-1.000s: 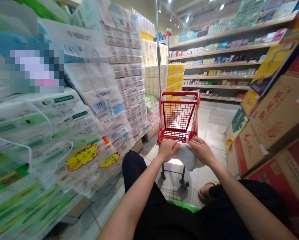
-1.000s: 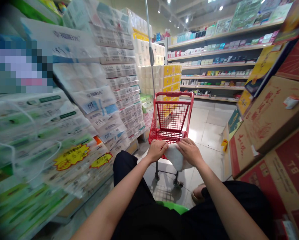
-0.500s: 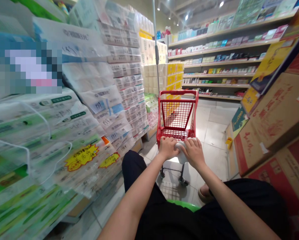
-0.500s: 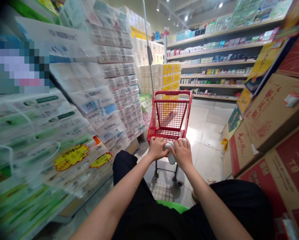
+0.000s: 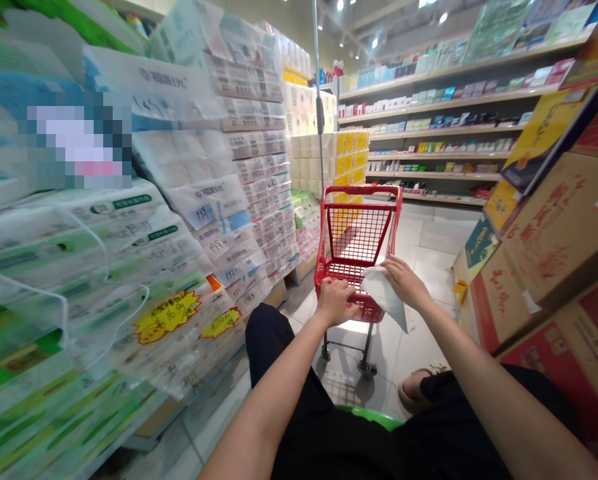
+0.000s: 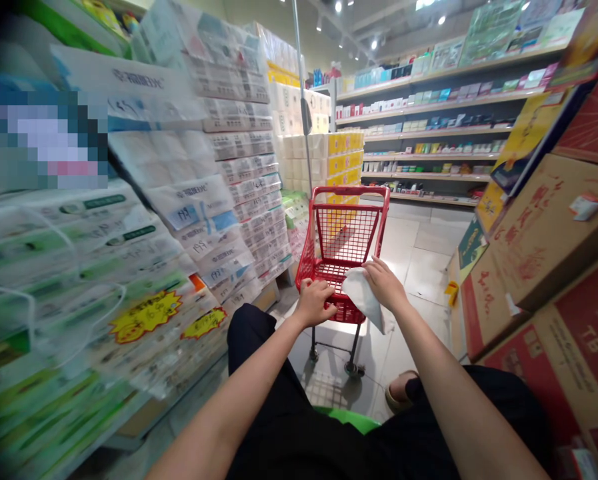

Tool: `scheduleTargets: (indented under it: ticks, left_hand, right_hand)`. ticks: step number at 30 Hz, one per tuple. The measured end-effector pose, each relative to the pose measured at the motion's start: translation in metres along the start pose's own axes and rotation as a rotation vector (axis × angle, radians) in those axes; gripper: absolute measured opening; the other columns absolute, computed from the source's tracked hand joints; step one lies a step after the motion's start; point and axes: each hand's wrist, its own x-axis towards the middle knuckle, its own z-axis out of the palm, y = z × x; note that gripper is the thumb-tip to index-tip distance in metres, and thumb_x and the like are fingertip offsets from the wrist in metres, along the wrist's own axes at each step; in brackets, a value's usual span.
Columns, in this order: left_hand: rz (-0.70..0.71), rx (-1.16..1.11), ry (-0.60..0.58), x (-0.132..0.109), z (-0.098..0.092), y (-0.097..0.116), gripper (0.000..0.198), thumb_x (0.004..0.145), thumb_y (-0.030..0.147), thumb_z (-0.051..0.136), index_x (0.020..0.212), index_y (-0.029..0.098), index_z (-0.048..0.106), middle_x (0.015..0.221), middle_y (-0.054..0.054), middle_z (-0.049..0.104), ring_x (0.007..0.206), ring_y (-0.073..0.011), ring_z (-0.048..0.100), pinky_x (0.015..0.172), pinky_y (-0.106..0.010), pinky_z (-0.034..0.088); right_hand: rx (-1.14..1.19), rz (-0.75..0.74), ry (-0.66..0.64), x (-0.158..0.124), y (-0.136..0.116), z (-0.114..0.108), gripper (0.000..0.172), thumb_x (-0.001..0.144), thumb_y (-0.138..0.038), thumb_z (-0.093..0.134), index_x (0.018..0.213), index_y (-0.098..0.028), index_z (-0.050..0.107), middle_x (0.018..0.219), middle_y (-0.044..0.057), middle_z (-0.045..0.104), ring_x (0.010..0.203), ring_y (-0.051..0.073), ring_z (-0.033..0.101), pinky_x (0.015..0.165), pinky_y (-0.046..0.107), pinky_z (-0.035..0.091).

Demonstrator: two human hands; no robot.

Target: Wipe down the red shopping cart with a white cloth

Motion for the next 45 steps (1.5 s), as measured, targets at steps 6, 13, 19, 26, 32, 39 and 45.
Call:
scheduleTargets:
  ticks: [6,13,19,26,32,39,45]
  left_hand:
    - [-0.011,0.000,0.027,-0.002,0.000,-0.002,0.015,0.074,0.032,0.059,0.085,0.022,0.062,0.090,-0.004,0.058,0.092,-0.0232,0.051,0.092,-0.042,0.026]
    - [-0.012,-0.016,0.033,-0.005,-0.002,0.002,0.017,0.076,0.035,0.058,0.086,0.021,0.062,0.093,-0.006,0.060,0.094,-0.0240,0.052,0.093,-0.042,0.025]
    - [0.010,-0.007,0.025,-0.005,-0.001,0.007,0.019,0.076,0.036,0.059,0.086,0.021,0.062,0.093,-0.004,0.059,0.092,-0.0227,0.052,0.091,-0.041,0.027]
    - [-0.008,-0.015,0.016,-0.002,-0.001,0.015,0.018,0.074,0.035,0.060,0.086,0.023,0.060,0.091,-0.003,0.059,0.093,-0.0226,0.052,0.093,-0.041,0.027]
    - [-0.012,-0.002,0.021,0.000,0.002,0.014,0.021,0.074,0.037,0.060,0.089,0.023,0.062,0.095,-0.005,0.060,0.096,-0.0248,0.051,0.094,-0.043,0.027]
    - [-0.031,0.011,0.043,0.000,0.007,0.016,0.016,0.071,0.031,0.061,0.083,0.020,0.062,0.093,-0.007,0.060,0.091,-0.0240,0.053,0.094,-0.044,0.027]
    - [0.012,-0.007,0.023,-0.008,0.001,0.017,0.018,0.074,0.036,0.062,0.084,0.021,0.062,0.093,-0.006,0.059,0.094,-0.0247,0.052,0.094,-0.043,0.027]
  right_hand:
    - [-0.022,0.040,0.166,-0.033,-0.048,0.018,0.035,0.097,-0.035,0.032,0.116,-0.022,0.058,0.118,0.008,0.062,0.134,0.023,0.036,0.113,0.047,0.029]
    - [-0.135,-0.028,0.138,-0.066,-0.085,0.025,0.031,0.095,-0.030,0.038,0.119,-0.026,0.057,0.117,0.007,0.063,0.125,0.023,0.046,0.115,0.048,0.023]
    - [-0.100,-0.042,0.058,-0.035,-0.038,0.012,0.034,0.096,-0.033,0.033,0.116,-0.025,0.060,0.121,0.004,0.063,0.128,0.023,0.045,0.111,0.047,0.031]
    - [-0.053,-0.003,0.027,-0.006,-0.003,0.011,0.039,0.095,-0.030,0.032,0.116,-0.021,0.062,0.120,0.006,0.064,0.134,0.023,0.039,0.109,0.049,0.034]
    - [-0.100,0.059,0.220,-0.032,-0.047,0.019,0.037,0.097,-0.030,0.030,0.116,-0.020,0.060,0.119,0.009,0.063,0.132,0.024,0.041,0.111,0.049,0.030]
    - [-0.155,-0.039,0.155,-0.060,-0.099,0.025,0.032,0.095,-0.029,0.039,0.121,-0.025,0.057,0.120,0.008,0.062,0.123,0.025,0.049,0.110,0.047,0.031]
    - [-0.132,-0.188,0.031,-0.062,-0.057,-0.003,0.033,0.094,-0.032,0.043,0.124,-0.027,0.057,0.126,0.004,0.060,0.129,0.023,0.043,0.112,0.046,0.031]
